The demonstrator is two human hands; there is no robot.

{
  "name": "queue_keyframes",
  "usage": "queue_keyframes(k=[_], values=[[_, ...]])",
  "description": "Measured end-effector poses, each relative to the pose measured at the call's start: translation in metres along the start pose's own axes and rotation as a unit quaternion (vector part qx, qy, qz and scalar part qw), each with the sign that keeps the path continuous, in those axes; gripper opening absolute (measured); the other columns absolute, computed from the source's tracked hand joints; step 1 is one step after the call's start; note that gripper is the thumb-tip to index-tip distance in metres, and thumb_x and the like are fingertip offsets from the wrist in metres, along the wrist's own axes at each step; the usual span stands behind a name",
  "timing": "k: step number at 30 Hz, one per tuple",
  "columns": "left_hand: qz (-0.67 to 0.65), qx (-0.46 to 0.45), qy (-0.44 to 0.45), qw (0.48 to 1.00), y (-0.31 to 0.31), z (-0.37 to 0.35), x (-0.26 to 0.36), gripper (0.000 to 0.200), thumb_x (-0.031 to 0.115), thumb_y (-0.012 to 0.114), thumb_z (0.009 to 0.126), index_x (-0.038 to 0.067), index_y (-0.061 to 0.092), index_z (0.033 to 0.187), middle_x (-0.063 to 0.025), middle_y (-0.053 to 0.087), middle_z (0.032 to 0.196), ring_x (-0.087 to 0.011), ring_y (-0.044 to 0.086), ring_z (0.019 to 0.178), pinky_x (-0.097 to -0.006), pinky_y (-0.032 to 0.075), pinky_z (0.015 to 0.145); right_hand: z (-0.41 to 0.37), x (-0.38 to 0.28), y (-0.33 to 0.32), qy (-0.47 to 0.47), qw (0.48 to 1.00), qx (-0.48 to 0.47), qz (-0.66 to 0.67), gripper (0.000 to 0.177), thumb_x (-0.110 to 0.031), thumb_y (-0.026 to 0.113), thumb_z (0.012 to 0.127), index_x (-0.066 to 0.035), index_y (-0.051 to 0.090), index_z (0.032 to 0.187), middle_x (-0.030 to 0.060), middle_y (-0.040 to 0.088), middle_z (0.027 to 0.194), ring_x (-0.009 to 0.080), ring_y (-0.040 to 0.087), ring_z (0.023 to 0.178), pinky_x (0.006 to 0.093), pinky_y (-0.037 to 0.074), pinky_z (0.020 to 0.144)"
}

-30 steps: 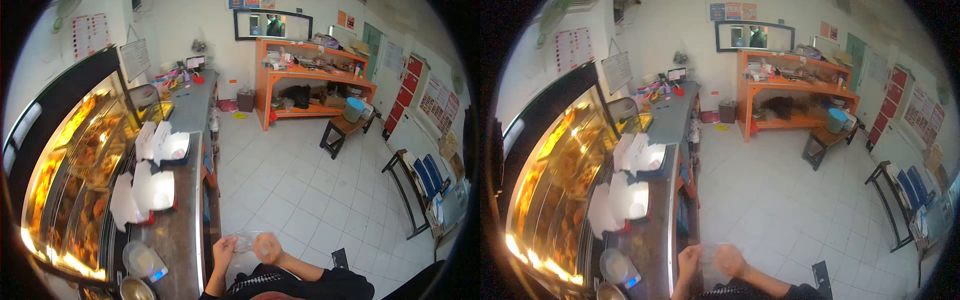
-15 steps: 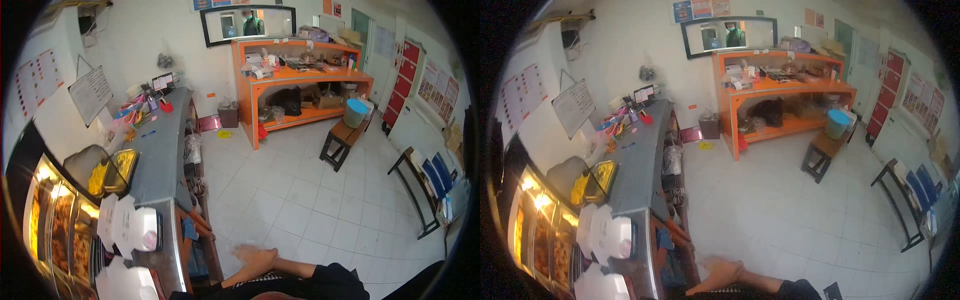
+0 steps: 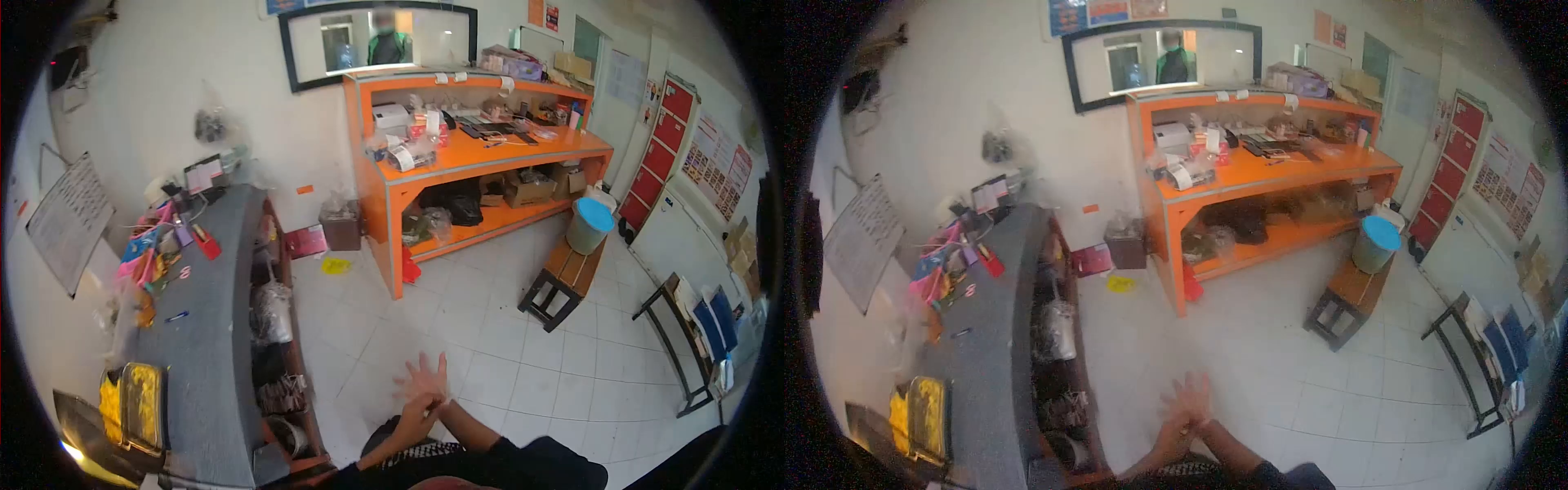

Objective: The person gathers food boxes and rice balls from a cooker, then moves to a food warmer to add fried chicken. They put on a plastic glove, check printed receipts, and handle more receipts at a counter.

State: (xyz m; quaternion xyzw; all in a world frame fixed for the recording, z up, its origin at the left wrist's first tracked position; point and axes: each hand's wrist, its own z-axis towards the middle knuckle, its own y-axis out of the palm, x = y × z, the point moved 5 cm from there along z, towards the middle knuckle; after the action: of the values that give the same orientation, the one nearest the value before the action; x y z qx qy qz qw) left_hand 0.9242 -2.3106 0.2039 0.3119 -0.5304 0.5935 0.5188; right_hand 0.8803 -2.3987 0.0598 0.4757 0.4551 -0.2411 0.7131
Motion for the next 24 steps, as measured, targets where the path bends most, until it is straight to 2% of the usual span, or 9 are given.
queue_keyframes(k=[2, 3, 7, 8, 11, 12, 16, 20, 24], values=[[-0.045, -0.04, -0.008, 0.998, -0.003, 0.07, -0.001, 0.014, 0.011, 0.055, 0.08, 0.002, 0.055, 0.091, -0.0127, 0.057, 0.088, -0.0225, 0.057, 0.078, -0.0304, 0.045, 0.068, 0.062, -0.04, -0.017, 0.046, 0.961, -0.019, 0.272, 0.062, -0.072, 0.024, 0.072, -0.037, 0.041, 0.12, 0.0024, 0.042, 0.122, 0.0412, 0.033, 0.112, 0.0654, 0.019, 0.089], [-0.064, -0.06, -0.01, 0.996, -0.005, 0.103, -0.005, 0.015, 0.014, 0.054, 0.081, 0.003, 0.056, 0.092, -0.0128, 0.057, 0.092, -0.023, 0.056, 0.082, -0.0318, 0.045, 0.071, 0.091, -0.074, -0.015, 0.094, 0.87, 0.002, 0.483, 0.062, -0.071, 0.025, 0.073, -0.036, 0.038, 0.122, 0.0028, 0.041, 0.123, 0.0407, 0.033, 0.112, 0.0651, 0.021, 0.088], [-0.059, -0.27, 0.111, 0.955, 0.017, 0.222, -0.012, 0.024, 0.019, 0.055, 0.081, 0.005, 0.054, 0.101, -0.0107, 0.055, 0.097, -0.0212, 0.056, 0.084, -0.0298, 0.044, 0.074, 0.171, -0.147, -0.062, 0.068, 0.952, 0.137, 0.264, 0.064, -0.066, 0.03, 0.076, -0.033, 0.023, 0.13, 0.0082, 0.033, 0.128, 0.0382, 0.033, 0.114, 0.0623, 0.023, 0.089], [-0.105, -0.315, 0.049, 0.942, 0.015, 0.251, -0.018, 0.029, 0.024, 0.057, 0.079, 0.005, 0.053, 0.1, -0.0111, 0.054, 0.098, -0.0245, 0.053, 0.088, -0.0345, 0.042, 0.079, 0.192, -0.156, -0.084, 0.067, 0.963, 0.15, 0.213, 0.065, -0.064, 0.032, 0.077, -0.032, 0.019, 0.132, 0.0097, 0.031, 0.129, 0.0374, 0.033, 0.114, 0.0611, 0.023, 0.09], [0.076, -0.025, 0.265, 0.961, -0.012, 0.364, -0.011, 0.032, 0.027, 0.06, 0.075, 0.004, 0.054, 0.097, -0.0114, 0.055, 0.095, -0.023, 0.054, 0.083, -0.0338, 0.038, 0.079, 0.227, -0.149, -0.153, 0.043, 0.99, 0.089, 0.1, 0.07, -0.061, 0.036, 0.077, -0.024, 0.016, 0.133, 0.0106, 0.029, 0.13, 0.034, 0.033, 0.115, 0.0545, 0.024, 0.093], [0.112, -0.011, 0.261, 0.959, -0.013, 0.405, -0.016, 0.035, 0.032, 0.061, 0.074, 0.006, 0.056, 0.096, -0.0107, 0.057, 0.091, -0.0251, 0.055, 0.08, -0.0369, 0.034, 0.085, 0.237, -0.147, -0.173, 0.06, 0.993, 0.081, 0.064, 0.07, -0.061, 0.036, 0.077, -0.024, 0.017, 0.133, 0.0106, 0.029, 0.13, 0.0336, 0.033, 0.114, 0.054, 0.025, 0.093], [-0.021, -0.354, 0.106, 0.929, 0.016, 0.51, -0.078, 0.024, 0.023, 0.061, 0.074, 0.005, 0.058, 0.089, -0.0087, 0.06, 0.08, -0.0204, 0.057, 0.073, -0.0314, 0.043, 0.07, 0.301, -0.164, -0.225, 0.145, 0.988, 0.023, -0.039, 0.071, -0.061, 0.038, 0.077, -0.021, 0.018, 0.132, 0.0106, 0.03, 0.129, 0.032, 0.034, 0.114, 0.0517, 0.025, 0.093], [-0.062, -0.278, 0.038, 0.958, -0.005, 0.607, -0.114, 0.022, 0.02, 0.062, 0.074, 0.006, 0.058, 0.091, -0.0083, 0.059, 0.086, -0.0201, 0.057, 0.078, -0.0296, 0.044, 0.068, 0.386, -0.19, -0.268, 0.207, 0.974, -0.024, -0.085, 0.072, -0.06, 0.039, 0.077, -0.018, 0.019, 0.132, 0.0107, 0.032, 0.127, 0.0304, 0.035, 0.113, 0.0494, 0.026, 0.093], [0.097, -0.232, 0.313, 0.916, 0.013, 0.67, -0.168, 0.021, 0.018, 0.062, 0.074, 0.008, 0.059, 0.092, -0.0074, 0.056, 0.096, -0.0231, 0.053, 0.088, -0.0323, 0.042, 0.076, 0.476, -0.21, -0.31, 0.214, 0.97, -0.015, -0.113, 0.073, -0.06, 0.04, 0.077, -0.016, 0.02, 0.131, 0.0107, 0.033, 0.126, 0.0288, 0.036, 0.112, 0.0471, 0.027, 0.093]])
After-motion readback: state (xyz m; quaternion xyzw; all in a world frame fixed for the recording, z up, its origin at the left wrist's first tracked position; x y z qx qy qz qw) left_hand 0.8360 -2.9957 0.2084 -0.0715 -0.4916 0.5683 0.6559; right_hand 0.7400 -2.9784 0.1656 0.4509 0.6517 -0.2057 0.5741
